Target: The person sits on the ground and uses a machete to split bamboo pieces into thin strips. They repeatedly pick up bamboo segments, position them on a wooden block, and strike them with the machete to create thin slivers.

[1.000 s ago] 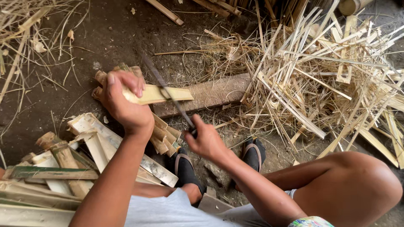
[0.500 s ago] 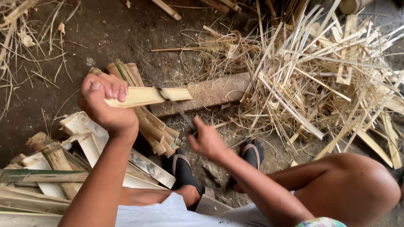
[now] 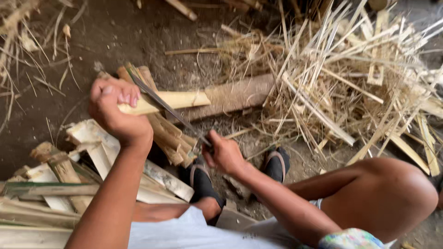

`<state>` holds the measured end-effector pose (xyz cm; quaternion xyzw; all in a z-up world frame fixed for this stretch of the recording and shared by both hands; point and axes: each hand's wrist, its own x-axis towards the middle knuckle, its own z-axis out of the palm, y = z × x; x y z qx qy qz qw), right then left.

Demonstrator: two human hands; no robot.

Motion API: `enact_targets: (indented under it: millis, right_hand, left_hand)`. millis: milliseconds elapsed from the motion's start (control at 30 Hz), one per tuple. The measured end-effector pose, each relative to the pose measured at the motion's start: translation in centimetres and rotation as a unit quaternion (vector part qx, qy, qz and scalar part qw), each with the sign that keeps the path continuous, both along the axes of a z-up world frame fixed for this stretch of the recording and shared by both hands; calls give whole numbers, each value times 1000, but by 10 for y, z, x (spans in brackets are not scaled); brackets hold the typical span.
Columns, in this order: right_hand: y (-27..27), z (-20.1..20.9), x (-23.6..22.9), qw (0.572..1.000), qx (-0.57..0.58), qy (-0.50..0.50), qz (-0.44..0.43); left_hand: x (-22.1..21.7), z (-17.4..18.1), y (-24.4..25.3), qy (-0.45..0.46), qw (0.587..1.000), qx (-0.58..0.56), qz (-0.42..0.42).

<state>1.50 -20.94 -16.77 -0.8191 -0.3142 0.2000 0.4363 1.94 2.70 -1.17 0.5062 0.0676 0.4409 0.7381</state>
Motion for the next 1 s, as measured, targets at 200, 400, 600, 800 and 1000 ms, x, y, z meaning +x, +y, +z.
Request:
enact_targets:
  millis: [200,400,600,800,1000]
  right_hand:
    - [-14,-80,49,957,-266,72,-90]
    - [-11,-10,45,978,-161,87,-101]
    - [4,41,17,994,-42,63,-75]
    - [-24,-39,59,969,-195,91,-120]
    - [-25,80,40,985,-95,137,-35]
  left_hand:
    - [7,0,-4,1,999,-7,38]
    - [17,9,-9,111,993,-16,45]
    - [21,6,-17,78,993,-91,-8]
    - [28,8,-6,89,990,-114,1]
    - [25,9,3,113,979,-52,-161]
